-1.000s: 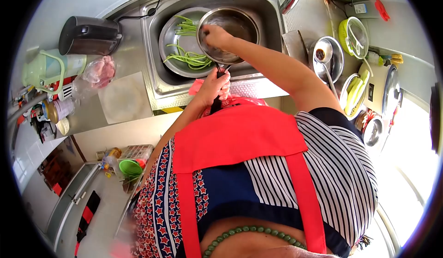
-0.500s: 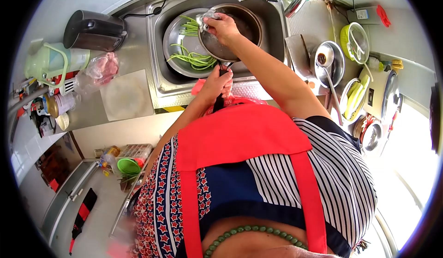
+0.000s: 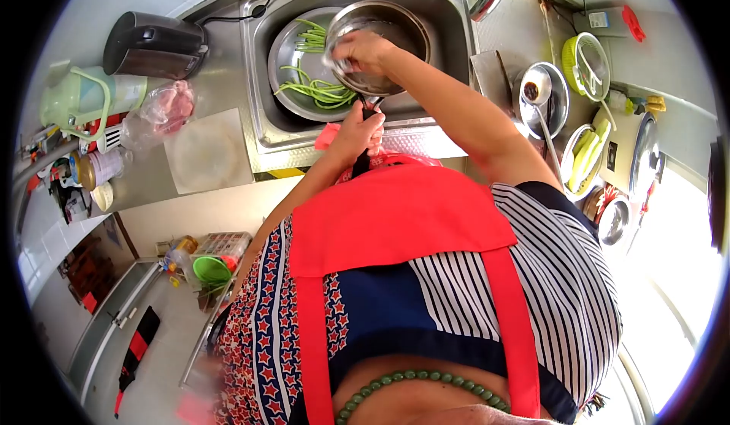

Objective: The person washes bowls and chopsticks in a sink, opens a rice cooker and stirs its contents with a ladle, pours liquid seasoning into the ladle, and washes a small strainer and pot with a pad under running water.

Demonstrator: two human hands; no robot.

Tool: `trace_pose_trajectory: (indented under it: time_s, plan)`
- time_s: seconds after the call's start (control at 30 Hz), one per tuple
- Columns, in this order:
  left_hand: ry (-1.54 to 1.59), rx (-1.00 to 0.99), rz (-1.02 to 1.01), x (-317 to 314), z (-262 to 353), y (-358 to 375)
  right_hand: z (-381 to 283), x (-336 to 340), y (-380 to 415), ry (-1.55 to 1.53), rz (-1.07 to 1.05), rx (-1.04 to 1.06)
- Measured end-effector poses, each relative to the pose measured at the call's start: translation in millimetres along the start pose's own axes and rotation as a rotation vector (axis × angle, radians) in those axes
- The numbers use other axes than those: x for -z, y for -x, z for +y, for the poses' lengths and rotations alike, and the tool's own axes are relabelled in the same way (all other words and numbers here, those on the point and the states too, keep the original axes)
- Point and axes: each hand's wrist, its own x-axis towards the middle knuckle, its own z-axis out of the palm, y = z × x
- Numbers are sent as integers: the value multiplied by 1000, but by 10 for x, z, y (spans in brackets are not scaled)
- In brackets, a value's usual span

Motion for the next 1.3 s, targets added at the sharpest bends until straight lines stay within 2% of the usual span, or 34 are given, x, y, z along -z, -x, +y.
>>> trace_pose_trajectory:
  time_s: [0.13,0.17,0.27,0.3,0.4,0.43,0.53,0.57,0.67,0.7,0.8,0.9,1.0,1.03,1.17,1.27,1.3]
  plan:
    - [15,-18,-3,58,-26,11,-125,175,355,877,-311,-67]
    - [14,-34,12,39,-17,25,-202,212,516,1126,-396,155]
    - [32,-46,-25,59,-61,21,-338,444,569,1444,-640,73]
    - [25,-43,-45,39,-49,29,-406,420,624,1444,-661,16]
    - [-7,-26,-76,-4,-30,31,-301,359,614,1152,-553,97]
    - [-7,-11,-89,-3,-28,24,-312,218,671,1078,-375,62]
    - [-36,15,-61,-19,-26,28,-157,69,481,495,-31,50]
    - [-46,10,-32,-36,-23,27,-69,49,459,446,34,73]
    - [-31,-12,-25,-33,-15,57,-131,173,674,793,-237,117]
    - [-19,-19,-39,-29,-17,66,-134,316,651,893,-390,91]
    - [-22,-31,-29,-33,-32,64,-373,484,918,1342,-504,115]
    - [-33,-29,-106,-33,-73,50,-422,766,878,1709,-590,97]
    - [-55,-29,-115,-81,-93,30,-523,669,907,2168,-146,-158]
    - [-50,-21,-106,-91,-84,20,-582,563,961,2174,-19,-86]
    - [-68,-27,-126,-111,-34,9,-253,708,602,2236,-66,33]
    - [-80,-8,-109,-112,-60,12,-108,643,682,2114,-118,-17]
    - [-90,-6,-97,-128,-66,22,-3,597,695,1980,-141,-23]
